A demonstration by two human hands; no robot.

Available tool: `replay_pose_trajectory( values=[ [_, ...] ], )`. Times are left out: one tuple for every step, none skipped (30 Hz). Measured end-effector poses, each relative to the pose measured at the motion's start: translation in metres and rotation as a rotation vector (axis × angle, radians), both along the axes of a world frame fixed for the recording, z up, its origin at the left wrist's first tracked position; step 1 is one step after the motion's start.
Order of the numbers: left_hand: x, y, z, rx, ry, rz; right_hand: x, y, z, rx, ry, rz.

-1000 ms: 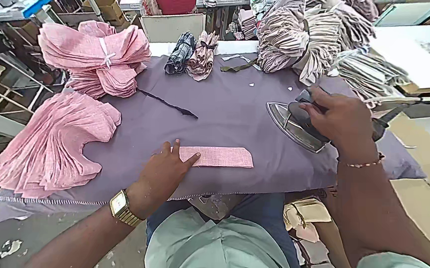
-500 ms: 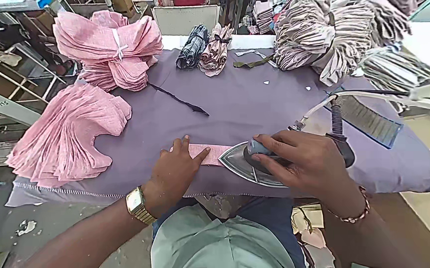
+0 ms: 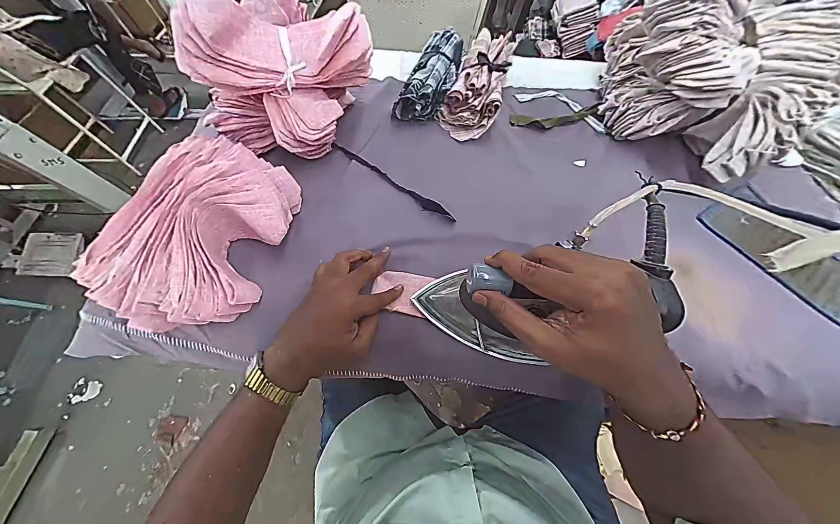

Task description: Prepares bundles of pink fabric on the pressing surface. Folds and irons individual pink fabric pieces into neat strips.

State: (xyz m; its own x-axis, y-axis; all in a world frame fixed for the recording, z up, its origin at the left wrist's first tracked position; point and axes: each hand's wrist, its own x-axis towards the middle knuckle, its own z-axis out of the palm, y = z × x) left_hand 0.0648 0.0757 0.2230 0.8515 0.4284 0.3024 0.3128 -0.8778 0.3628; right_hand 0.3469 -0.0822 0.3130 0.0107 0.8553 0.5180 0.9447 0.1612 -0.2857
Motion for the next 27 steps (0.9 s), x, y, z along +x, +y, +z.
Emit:
replay_pose_trajectory(
  values=[
    [-0.001, 0.000, -0.001, -0.005, -0.025, 0.003, -0.001, 0.002, 0.001, -0.014, -0.016, 0.001],
    [-0.003, 0.001, -0.002, -0.014, -0.064, 0.004, -0.001, 0.002, 0.002, -0.029, -0.026, 0.009],
    [-0.004, 0.002, -0.002, -0.021, -0.104, -0.001, 0.001, 0.002, 0.003, -0.039, -0.028, 0.022],
    [-0.006, 0.003, -0.002, -0.028, -0.134, -0.011, 0.004, 0.001, 0.004, -0.048, -0.022, 0.041],
    [-0.006, 0.003, -0.001, -0.039, -0.153, -0.025, 0.008, -0.001, 0.004, -0.051, -0.009, 0.065],
    [-0.007, 0.003, 0.000, -0.044, -0.152, -0.035, 0.013, -0.003, 0.005, -0.047, 0.014, 0.094],
    [-0.006, 0.003, 0.001, -0.036, -0.134, -0.036, 0.019, -0.007, 0.006, -0.040, 0.045, 0.129],
    [-0.005, 0.003, 0.001, -0.020, -0.109, -0.032, 0.026, -0.011, 0.008, -0.031, 0.080, 0.169],
    [-0.004, 0.002, 0.001, -0.006, -0.089, -0.026, 0.032, -0.015, 0.010, -0.027, 0.108, 0.206],
    [-0.004, 0.002, 0.000, 0.002, -0.075, -0.020, 0.035, -0.020, 0.010, -0.028, 0.113, 0.227],
    [-0.003, 0.001, -0.001, 0.009, -0.063, -0.013, 0.035, -0.024, 0.008, -0.030, 0.088, 0.225],
    [-0.002, 0.000, -0.001, 0.020, -0.053, -0.004, 0.032, -0.026, 0.006, -0.038, 0.031, 0.197],
    [-0.001, 0.000, -0.002, 0.029, -0.044, 0.002, 0.025, -0.026, 0.004, -0.050, -0.038, 0.155],
    [0.000, -0.001, -0.002, 0.037, -0.041, 0.006, 0.019, -0.024, 0.003, -0.053, -0.077, 0.123],
    [0.001, -0.001, -0.002, 0.037, -0.043, 0.012, 0.014, -0.020, 0.003, -0.056, -0.090, 0.102],
    [0.001, -0.001, -0.002, 0.030, -0.056, 0.022, 0.010, -0.015, 0.004, -0.061, -0.079, 0.089],
    [0.001, -0.002, -0.002, 0.020, -0.076, 0.039, 0.007, -0.010, 0.004, -0.061, -0.055, 0.083],
    [0.001, -0.003, -0.003, 0.010, -0.102, 0.062, 0.003, -0.005, 0.004, -0.057, -0.029, 0.077],
    [-0.001, -0.003, -0.003, 0.003, -0.125, 0.090, -0.002, 0.001, 0.003, -0.051, -0.014, 0.069],
    [-0.002, -0.004, -0.004, -0.006, -0.149, 0.120, -0.008, 0.008, 0.002, -0.043, -0.011, 0.057],
    [-0.003, -0.005, -0.005, -0.019, -0.179, 0.151, -0.017, 0.015, 0.001, -0.032, -0.018, 0.039],
    [-0.004, -0.005, -0.006, -0.038, -0.213, 0.180, -0.026, 0.023, 0.000, -0.023, -0.037, 0.019],
    [-0.005, -0.005, -0.007, -0.066, -0.258, 0.202, -0.035, 0.032, -0.001, -0.014, -0.066, 0.003],
    [-0.006, -0.003, -0.007, -0.099, -0.316, 0.217, -0.044, 0.042, -0.002, -0.006, -0.092, -0.004],
    [-0.008, -0.002, -0.006, -0.135, -0.385, 0.227, -0.053, 0.051, -0.002, -0.006, -0.110, -0.001],
    [-0.011, 0.000, -0.006, -0.169, -0.456, 0.238, -0.060, 0.059, -0.002, -0.007, -0.122, 0.010],
    [-0.012, 0.003, -0.005, -0.197, -0.527, 0.252, -0.066, 0.065, -0.002, -0.013, -0.131, 0.028]
  ],
)
